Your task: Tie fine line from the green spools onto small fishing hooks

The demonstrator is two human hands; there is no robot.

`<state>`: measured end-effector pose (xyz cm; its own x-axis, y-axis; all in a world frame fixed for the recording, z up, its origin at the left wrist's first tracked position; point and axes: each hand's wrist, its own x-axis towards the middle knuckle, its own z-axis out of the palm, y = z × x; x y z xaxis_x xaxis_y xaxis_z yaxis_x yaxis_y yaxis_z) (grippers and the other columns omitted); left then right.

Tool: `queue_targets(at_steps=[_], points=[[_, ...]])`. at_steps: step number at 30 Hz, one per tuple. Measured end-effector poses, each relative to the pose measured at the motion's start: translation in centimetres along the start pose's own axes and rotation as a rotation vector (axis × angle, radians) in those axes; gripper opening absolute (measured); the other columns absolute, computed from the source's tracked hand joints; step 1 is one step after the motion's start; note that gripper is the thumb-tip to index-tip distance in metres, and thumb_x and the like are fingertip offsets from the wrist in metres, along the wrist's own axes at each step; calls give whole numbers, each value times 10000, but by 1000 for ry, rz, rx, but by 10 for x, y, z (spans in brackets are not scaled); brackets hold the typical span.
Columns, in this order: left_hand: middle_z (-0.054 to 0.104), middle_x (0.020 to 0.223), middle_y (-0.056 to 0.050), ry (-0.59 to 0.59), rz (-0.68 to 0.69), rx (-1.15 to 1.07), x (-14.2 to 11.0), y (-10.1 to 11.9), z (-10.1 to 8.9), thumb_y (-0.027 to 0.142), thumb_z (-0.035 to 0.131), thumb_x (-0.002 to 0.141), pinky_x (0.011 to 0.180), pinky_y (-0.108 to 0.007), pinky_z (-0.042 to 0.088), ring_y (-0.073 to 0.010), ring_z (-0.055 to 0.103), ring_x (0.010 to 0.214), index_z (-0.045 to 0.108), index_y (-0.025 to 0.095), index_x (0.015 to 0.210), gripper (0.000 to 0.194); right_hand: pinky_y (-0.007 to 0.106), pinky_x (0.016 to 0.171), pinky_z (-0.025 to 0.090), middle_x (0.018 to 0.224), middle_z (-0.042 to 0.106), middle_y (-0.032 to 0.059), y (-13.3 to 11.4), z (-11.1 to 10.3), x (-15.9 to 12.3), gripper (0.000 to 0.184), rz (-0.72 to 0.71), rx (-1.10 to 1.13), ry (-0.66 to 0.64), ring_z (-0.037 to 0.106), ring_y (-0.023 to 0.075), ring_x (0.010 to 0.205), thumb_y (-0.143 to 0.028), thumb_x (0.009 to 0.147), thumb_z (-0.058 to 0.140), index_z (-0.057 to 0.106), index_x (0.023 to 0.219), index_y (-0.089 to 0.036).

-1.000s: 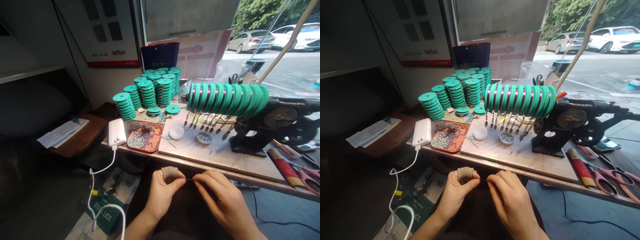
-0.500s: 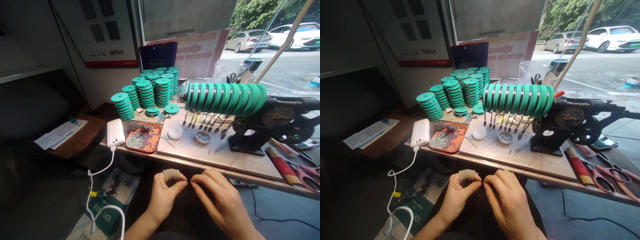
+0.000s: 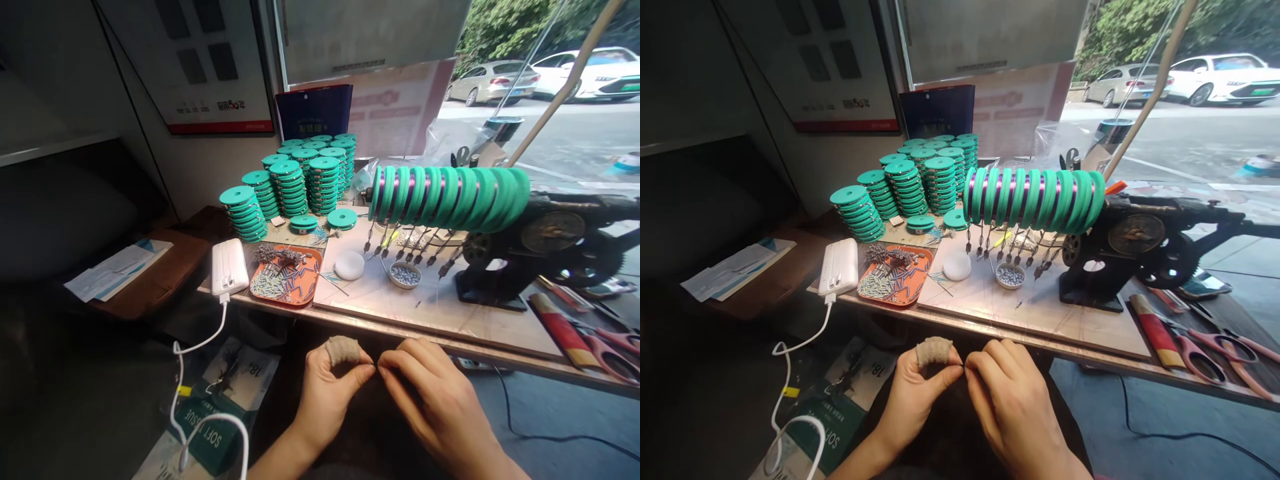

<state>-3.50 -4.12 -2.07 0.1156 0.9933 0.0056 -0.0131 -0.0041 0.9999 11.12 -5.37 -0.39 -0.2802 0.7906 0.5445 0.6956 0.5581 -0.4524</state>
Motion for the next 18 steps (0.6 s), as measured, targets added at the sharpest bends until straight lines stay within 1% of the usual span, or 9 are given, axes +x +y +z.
queue_targets(at_steps=[5,8,11,13,16,18], points=[[601,690,-26,21,24,75,1,-1,0,221,667,704,685,-253,436,-153,555,697,645,140,682,87,274,570,388,675,541,38,-2,0,1,154,1,-22,-4,498,157,632,-139,846,431,560,767,-170],[610,693,-25,41,27,101,2,-2,-1,227,669,701,690,-254,440,-155,563,702,648,145,690,85,261,577,420,689,570,34,1,-4,2,138,28,-16,29,535,149,632,-152,854,435,557,794,-177],[620,688,-23,57,34,127,3,-3,-2,223,669,696,690,-251,442,-154,569,700,654,150,685,75,239,598,450,715,616,25,13,-12,2,126,83,-56,112,585,139,648,-193,865,445,565,827,-188],[621,681,-22,52,39,150,4,-2,-2,217,662,698,685,-248,440,-152,569,694,654,151,676,70,227,596,455,725,636,18,25,-19,3,130,137,-99,143,608,136,650,-228,869,454,570,823,-193],[614,675,-18,38,38,179,6,-1,-2,216,655,704,670,-241,435,-146,566,682,648,151,665,76,217,570,451,720,642,9,39,-25,7,156,214,-114,123,614,134,632,-265,874,454,575,800,-200],[609,673,-17,34,34,192,7,0,-3,220,651,707,665,-241,433,-145,565,678,644,152,662,82,218,568,451,715,639,10,45,-25,10,175,232,-97,94,613,136,631,-275,876,447,577,785,-202]])
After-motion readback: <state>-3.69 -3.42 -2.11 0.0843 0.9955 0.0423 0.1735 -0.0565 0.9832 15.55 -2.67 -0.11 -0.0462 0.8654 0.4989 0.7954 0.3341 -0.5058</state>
